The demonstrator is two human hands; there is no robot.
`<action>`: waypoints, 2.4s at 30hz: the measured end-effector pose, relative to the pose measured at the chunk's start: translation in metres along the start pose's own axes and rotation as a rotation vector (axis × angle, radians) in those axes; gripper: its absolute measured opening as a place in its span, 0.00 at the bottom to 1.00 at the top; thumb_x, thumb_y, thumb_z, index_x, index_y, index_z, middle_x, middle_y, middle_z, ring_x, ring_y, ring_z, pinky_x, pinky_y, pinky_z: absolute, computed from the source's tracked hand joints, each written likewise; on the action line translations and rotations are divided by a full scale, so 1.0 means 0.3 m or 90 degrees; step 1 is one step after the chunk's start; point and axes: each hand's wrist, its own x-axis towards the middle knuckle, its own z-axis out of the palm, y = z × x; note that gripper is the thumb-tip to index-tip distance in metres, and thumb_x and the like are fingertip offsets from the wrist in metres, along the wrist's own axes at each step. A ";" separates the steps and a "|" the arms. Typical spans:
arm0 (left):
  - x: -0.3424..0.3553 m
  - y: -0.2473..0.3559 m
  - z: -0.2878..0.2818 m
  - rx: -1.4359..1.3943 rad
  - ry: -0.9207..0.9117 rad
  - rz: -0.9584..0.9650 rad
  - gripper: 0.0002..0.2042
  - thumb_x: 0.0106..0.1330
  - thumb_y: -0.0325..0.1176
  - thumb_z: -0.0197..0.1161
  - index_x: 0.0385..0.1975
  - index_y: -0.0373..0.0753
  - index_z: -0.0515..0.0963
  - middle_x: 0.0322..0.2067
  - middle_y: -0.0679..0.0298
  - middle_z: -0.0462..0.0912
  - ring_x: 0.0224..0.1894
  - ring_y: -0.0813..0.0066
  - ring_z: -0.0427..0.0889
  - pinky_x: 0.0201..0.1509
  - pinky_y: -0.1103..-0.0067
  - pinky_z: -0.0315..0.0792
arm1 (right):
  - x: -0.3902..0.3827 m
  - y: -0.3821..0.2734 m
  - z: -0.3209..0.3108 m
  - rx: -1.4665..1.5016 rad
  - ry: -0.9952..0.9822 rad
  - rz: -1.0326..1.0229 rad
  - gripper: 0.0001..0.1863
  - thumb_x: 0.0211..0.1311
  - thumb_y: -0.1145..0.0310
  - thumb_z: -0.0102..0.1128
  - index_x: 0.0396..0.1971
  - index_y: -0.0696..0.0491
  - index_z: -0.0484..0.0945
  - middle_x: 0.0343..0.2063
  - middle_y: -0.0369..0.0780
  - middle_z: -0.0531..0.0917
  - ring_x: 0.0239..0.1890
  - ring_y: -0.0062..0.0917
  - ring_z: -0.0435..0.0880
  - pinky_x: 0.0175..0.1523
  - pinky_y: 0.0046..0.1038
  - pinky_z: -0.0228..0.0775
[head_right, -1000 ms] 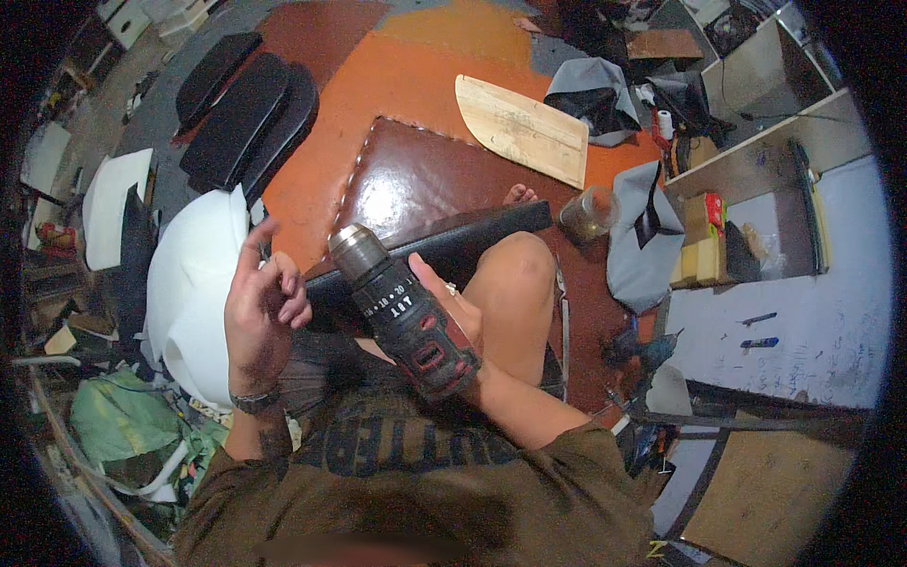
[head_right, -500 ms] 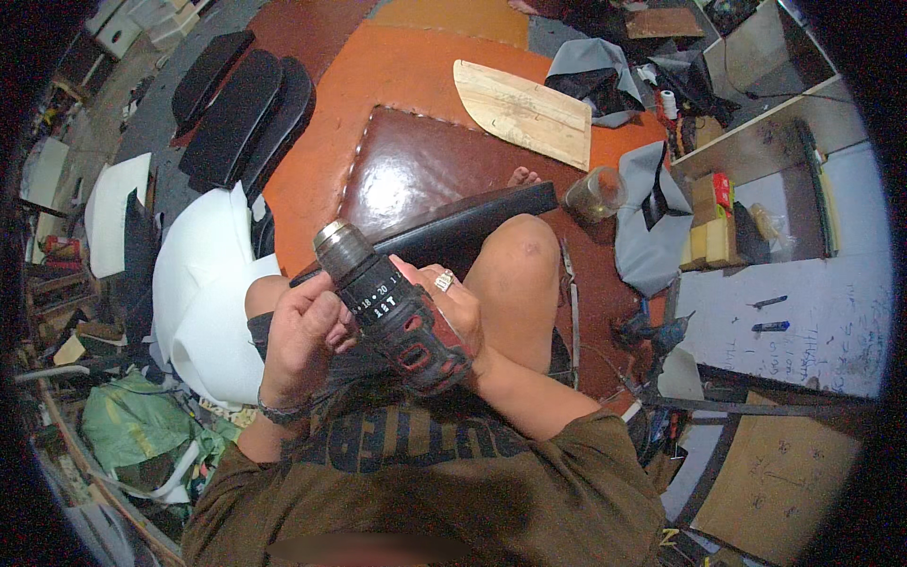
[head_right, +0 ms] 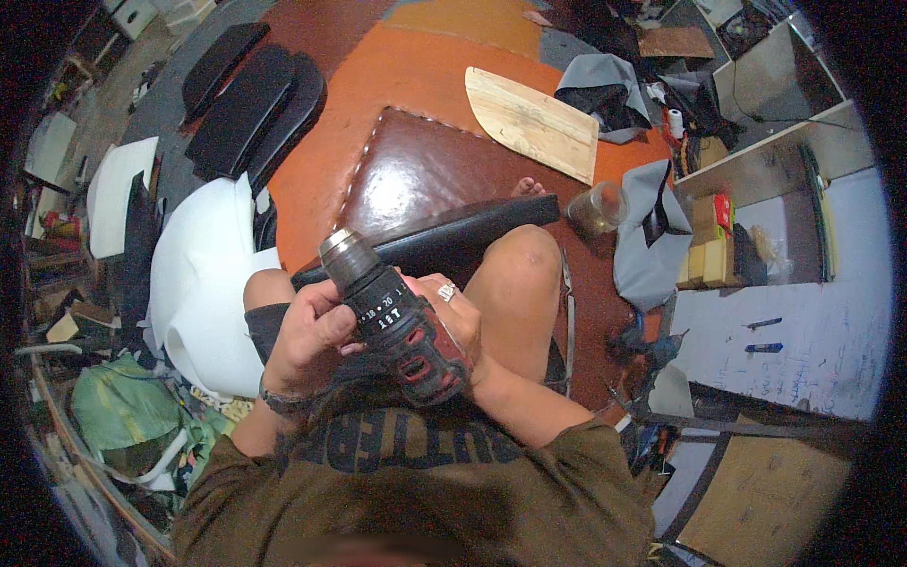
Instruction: The person uses a cordless drill to make holes in a black plastic or leather-like object. They adjust the drill bit and continue drilling at different positions on the object while sitting on the floor.
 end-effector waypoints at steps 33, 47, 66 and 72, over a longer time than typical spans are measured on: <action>-0.028 0.012 -0.031 0.067 0.079 -0.041 0.21 0.73 0.42 0.70 0.55 0.31 0.83 0.46 0.67 0.88 0.47 0.83 0.82 0.53 0.79 0.77 | 0.029 -0.027 -0.015 -0.239 -0.115 -0.068 0.24 0.55 0.74 0.69 0.55 0.56 0.81 0.39 0.40 0.88 0.42 0.36 0.87 0.52 0.39 0.75; -0.122 0.022 0.012 -0.052 0.140 -0.100 0.26 0.83 0.60 0.47 0.45 0.42 0.79 0.28 0.72 0.77 0.28 0.83 0.70 0.33 0.83 0.63 | 0.007 -0.009 0.017 -0.203 -0.048 -0.138 0.18 0.52 0.72 0.71 0.45 0.58 0.83 0.36 0.41 0.88 0.39 0.36 0.88 0.48 0.39 0.77; -0.080 0.031 0.038 -0.126 0.118 0.085 0.21 0.71 0.33 0.55 0.61 0.32 0.75 0.35 0.64 0.77 0.32 0.77 0.73 0.36 0.78 0.72 | -0.040 0.012 0.009 -0.003 -0.010 -0.052 0.14 0.55 0.69 0.72 0.39 0.60 0.83 0.33 0.45 0.87 0.38 0.43 0.88 0.50 0.45 0.78; -0.059 0.147 0.054 0.036 0.260 0.276 0.33 0.73 0.22 0.46 0.79 0.39 0.54 0.38 0.59 0.78 0.27 0.78 0.74 0.32 0.80 0.75 | -0.020 0.039 -0.013 -0.057 -0.043 -0.187 0.15 0.55 0.73 0.71 0.43 0.58 0.83 0.39 0.45 0.89 0.42 0.45 0.88 0.55 0.50 0.78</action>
